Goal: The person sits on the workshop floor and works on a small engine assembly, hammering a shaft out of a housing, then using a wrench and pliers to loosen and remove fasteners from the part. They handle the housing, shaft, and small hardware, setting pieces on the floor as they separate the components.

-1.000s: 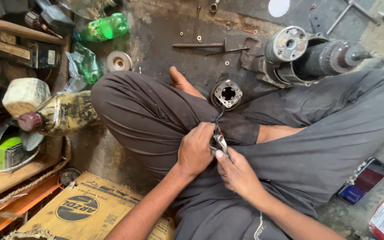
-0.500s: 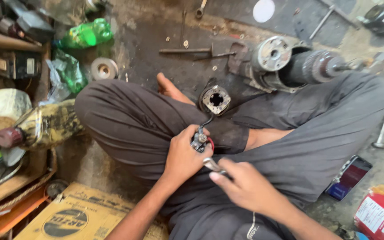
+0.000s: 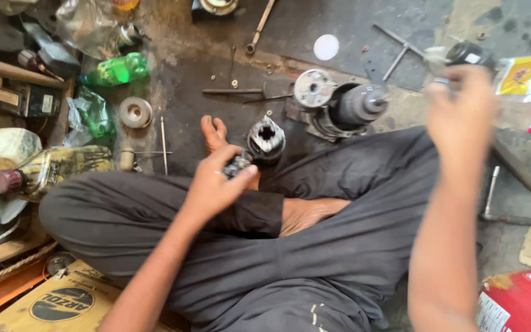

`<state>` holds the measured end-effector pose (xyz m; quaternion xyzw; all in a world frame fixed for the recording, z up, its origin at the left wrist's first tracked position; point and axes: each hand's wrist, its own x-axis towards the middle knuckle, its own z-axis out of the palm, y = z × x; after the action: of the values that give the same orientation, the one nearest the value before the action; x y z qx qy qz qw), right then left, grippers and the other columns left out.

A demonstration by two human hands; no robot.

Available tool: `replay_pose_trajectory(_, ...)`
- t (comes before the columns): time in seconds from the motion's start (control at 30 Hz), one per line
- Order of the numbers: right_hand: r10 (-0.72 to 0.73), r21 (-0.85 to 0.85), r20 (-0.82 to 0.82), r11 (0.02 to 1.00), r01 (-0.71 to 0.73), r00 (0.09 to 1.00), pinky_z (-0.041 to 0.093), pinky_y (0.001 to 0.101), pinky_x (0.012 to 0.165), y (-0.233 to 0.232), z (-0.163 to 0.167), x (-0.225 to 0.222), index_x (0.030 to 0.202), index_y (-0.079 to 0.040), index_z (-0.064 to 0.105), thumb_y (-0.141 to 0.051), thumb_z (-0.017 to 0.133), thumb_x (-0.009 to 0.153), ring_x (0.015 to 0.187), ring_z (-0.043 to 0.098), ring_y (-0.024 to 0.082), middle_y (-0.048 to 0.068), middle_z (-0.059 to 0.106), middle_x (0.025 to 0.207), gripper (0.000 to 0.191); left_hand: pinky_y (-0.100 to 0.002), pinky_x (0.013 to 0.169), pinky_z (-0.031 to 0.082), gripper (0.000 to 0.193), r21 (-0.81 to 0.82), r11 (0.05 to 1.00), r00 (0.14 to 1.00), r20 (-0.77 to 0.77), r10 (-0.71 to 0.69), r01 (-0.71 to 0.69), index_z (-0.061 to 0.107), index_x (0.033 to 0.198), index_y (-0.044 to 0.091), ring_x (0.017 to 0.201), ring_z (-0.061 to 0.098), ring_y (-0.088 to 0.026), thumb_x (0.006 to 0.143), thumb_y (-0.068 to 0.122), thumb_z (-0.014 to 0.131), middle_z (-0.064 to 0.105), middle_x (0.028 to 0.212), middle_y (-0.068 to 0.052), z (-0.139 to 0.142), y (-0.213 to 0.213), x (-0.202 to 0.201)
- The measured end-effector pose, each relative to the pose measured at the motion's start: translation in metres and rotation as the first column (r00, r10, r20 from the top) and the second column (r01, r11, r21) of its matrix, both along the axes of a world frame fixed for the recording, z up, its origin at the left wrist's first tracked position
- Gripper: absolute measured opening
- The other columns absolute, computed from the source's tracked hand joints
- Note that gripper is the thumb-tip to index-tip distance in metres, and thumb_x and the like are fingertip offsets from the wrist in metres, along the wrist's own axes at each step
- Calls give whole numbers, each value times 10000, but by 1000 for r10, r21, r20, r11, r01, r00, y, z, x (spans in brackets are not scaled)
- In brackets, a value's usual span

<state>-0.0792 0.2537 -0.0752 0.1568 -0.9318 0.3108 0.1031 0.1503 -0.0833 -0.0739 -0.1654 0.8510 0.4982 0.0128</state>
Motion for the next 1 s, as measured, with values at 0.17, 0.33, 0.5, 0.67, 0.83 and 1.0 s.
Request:
replay_pose_trajectory(0.17,-64,127,240,991,34,969,513,503,869,-42,-43,-45,1074,-10,715,-102,776,869,1010,666,445,252,709,1037,232,-313,952,500,353,97,990,994,-59,-98,103,663,1124,-2,1038,667,-205,795,97,745,707,1074,-99,-9,-11,8)
replay_pose_trajectory(0.33,-62,108,218,993,39,974,509,530,849,-55,-66,-52,1066,19,701,-57,730,817,1005,656,474,279,695,1051,261,-304,914,508,394,343,928,959,279,46,-144,668,1184,0,992,637,-176,801,84,705,684,1051,-76,-20,-8,28)
replay_pose_trajectory(0.5,-27,31,4,999,27,1000,459,514,1004,-37,-76,-46,1178,31,665,-59,678,803,1149,583,444,257,643,1188,386,-274,931,479,327,297,898,901,385,200,-326,746,1120,-23,1010,682,-144,945,217,609,765,1065,-95,-33,-18,41)
replay_pose_trajectory(0.67,-223,-204,-56,957,207,973,490,442,1072,-8,-43,13,1116,-24,667,-69,694,919,1207,620,370,160,670,1209,204,-292,845,531,242,334,827,873,357,333,-452,719,1045,-93,873,692,-182,1004,130,636,735,951,-143,-72,-22,42)
replay_pose_trajectory(0.83,-499,-315,-132,840,441,856,512,411,1041,44,-31,118,1076,-28,678,-154,695,999,1144,666,309,137,695,1160,149,-281,771,508,169,242,908,927,246,284,-342,752,1036,-35,832,662,-153,976,112,695,725,935,-124,-59,-18,30)
replay_pose_trajectory(1.0,-588,-86,268,774,627,763,529,364,966,118,-65,185,1185,12,679,-60,665,977,1091,714,263,168,738,1136,221,-365,800,550,183,-307,950,996,53,69,-49,786,961,100,847,731,-238,848,237,741,775,915,-101,-1,7,12)
